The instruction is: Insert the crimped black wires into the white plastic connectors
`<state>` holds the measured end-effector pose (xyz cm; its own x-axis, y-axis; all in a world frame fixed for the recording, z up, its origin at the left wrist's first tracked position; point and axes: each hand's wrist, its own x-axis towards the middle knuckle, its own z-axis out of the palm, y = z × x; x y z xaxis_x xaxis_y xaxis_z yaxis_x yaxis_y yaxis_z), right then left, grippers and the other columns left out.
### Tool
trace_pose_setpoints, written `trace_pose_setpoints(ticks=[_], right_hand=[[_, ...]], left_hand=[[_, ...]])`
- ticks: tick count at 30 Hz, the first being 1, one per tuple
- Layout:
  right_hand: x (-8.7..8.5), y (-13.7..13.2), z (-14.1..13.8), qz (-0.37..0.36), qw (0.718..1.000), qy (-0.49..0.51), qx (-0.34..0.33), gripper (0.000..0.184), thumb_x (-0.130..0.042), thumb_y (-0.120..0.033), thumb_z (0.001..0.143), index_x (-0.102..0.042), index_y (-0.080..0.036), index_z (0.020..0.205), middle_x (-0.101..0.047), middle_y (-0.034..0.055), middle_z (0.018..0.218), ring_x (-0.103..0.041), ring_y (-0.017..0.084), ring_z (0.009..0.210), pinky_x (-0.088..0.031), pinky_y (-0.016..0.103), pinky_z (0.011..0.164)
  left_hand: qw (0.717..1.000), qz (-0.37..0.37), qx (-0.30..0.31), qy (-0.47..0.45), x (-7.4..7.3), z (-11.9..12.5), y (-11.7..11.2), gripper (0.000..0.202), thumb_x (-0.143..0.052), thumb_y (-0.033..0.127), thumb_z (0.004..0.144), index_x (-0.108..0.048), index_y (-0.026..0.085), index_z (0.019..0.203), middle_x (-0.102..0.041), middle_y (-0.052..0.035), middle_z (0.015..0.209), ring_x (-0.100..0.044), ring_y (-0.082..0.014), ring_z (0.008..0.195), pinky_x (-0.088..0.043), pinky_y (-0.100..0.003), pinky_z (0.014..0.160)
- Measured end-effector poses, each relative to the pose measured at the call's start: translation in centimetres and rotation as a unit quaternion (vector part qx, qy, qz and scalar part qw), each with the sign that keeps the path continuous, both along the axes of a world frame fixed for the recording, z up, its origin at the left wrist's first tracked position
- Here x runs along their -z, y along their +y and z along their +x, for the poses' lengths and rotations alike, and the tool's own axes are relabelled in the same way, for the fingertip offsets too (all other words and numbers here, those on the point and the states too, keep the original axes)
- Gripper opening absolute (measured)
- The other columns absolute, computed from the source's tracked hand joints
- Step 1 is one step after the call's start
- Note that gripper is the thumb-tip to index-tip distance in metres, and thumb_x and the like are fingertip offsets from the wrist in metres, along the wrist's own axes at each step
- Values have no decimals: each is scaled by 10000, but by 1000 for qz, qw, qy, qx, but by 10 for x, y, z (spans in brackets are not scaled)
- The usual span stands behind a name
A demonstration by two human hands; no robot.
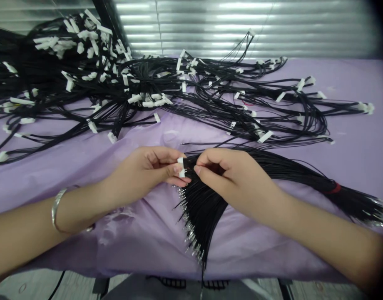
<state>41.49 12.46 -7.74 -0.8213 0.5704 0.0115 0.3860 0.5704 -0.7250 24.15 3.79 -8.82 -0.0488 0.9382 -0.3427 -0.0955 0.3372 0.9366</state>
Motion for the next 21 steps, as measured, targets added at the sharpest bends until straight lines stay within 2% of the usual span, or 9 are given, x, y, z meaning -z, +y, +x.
trace_pose_setpoints(ticks=[6,10,17,21], right_hand=[[-1,0,-2,-25,999,-30,15,184,-496,-182,798,-584,-167,638,-490,-63,521,-385,51,472,-272,204,454],[-1,1,-3,-15,999,-45,9,202,-497,-216,814,-598,-168,645,-470,-67,494,-369,51,457,-265,209,448],[0,0,-2,-12,999,-33,-3,160,-531,-227,812,-625,-183,691,-574,-64,597,-441,45,512,-305,197,499],[1,1,-1,-1,999,-35,-7,172,-515,-204,821,-623,-182,689,-569,-65,587,-436,45,505,-295,202,495]], left_hand=[[1000,-4,2,-2,-1,1,-2,100,-661,177,796,-702,165,886,-704,12,824,-702,-119,747,-587,-203,738],[1000,-10,-7,-4,-2,2,0,87,-657,148,793,-702,154,867,-704,14,791,-699,-106,722,-584,-183,716],[1000,10,-2,-8,2,1,-1,85,-659,145,785,-706,166,853,-698,16,817,-702,-124,743,-587,-216,743],[1000,17,4,-9,4,0,-1,104,-657,145,789,-710,179,872,-699,20,799,-703,-125,742,-585,-208,742]])
